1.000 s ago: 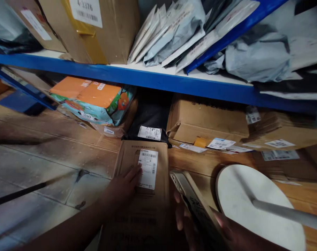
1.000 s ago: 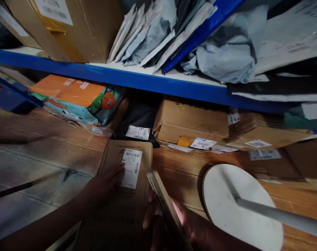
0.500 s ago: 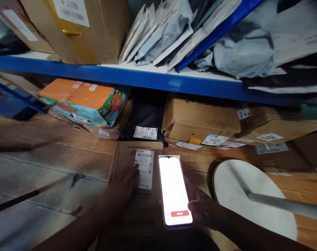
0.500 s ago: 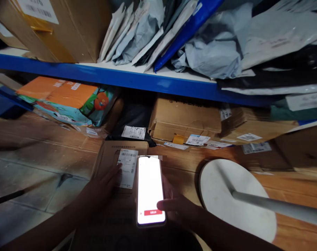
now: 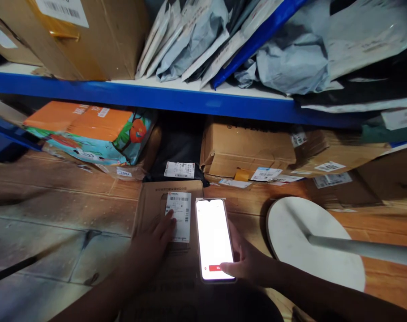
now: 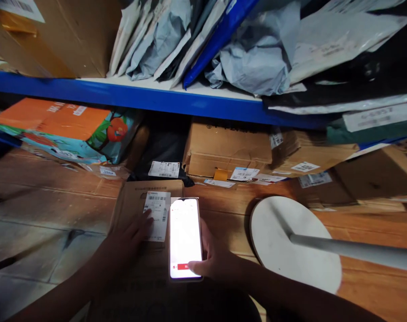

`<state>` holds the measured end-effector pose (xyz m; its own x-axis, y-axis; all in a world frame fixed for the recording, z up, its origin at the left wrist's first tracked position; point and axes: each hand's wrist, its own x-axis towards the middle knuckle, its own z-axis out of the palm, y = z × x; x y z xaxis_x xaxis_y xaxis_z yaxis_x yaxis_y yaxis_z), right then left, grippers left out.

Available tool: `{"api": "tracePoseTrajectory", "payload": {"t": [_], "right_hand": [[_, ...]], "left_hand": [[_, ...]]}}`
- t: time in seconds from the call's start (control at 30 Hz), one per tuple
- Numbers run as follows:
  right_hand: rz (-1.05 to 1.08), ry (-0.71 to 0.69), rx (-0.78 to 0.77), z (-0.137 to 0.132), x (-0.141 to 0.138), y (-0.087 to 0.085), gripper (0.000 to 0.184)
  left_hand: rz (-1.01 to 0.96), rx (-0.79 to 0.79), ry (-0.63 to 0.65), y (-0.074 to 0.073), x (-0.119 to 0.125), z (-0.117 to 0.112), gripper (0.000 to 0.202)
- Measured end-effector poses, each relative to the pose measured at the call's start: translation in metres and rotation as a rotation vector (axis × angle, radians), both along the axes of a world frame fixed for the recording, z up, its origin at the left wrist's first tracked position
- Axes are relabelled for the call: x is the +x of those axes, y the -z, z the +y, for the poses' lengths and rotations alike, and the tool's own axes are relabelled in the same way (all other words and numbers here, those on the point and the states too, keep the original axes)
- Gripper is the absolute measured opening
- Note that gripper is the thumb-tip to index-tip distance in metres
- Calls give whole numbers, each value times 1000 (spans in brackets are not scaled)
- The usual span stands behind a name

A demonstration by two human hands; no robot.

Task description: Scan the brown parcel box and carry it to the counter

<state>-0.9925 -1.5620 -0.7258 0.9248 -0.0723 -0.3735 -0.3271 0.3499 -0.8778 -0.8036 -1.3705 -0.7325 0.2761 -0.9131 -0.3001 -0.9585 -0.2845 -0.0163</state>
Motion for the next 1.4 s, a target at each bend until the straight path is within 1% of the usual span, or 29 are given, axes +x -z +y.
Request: {"api": "tracePoseTrajectory", "payload": {"t": [0.07,0.17,0.27,0.37,0.47,0.6,0.7,0.83,0.93,1.07,1.13,1.4], "right_hand": [[27,-13,2,1,-1,1,99],[43,6,3,3,0,-3,103],[22,31,14,6,3,-9,102],[18,27,13,7,3,-9,99],[41,18,3,6,-1,-3,101],[113,-34,62,5,-6,3,102],[109,-36,16,5,-4,1,104],[17,-15,-44,5,0,-3,101],[29,-27,-34,4,1,-7,99],[77,-31,-29,4,3,-12,99],[64,-13,-27,4,3,-13,99],[32,-4,-11,4,-6,3,97]], "left_hand": [[4,26,-20,-3,-1,-2,56],[51,105,-50,-10,-2,-7,57],[97,150,-45,-16,-2,-10,60],[107,173,-36,-19,-2,-11,61],[111,182,-37,-19,-2,-11,59],[136,143,-15,-17,0,-11,60],[138,124,-14,-16,0,-10,59],[157,156,-25,-17,1,-11,61],[155,179,-40,-16,1,-11,61],[136,108,-11,-12,3,-8,59],[128,107,-2,-12,3,-9,58],[166,185,-29,-21,1,-17,59]]}}
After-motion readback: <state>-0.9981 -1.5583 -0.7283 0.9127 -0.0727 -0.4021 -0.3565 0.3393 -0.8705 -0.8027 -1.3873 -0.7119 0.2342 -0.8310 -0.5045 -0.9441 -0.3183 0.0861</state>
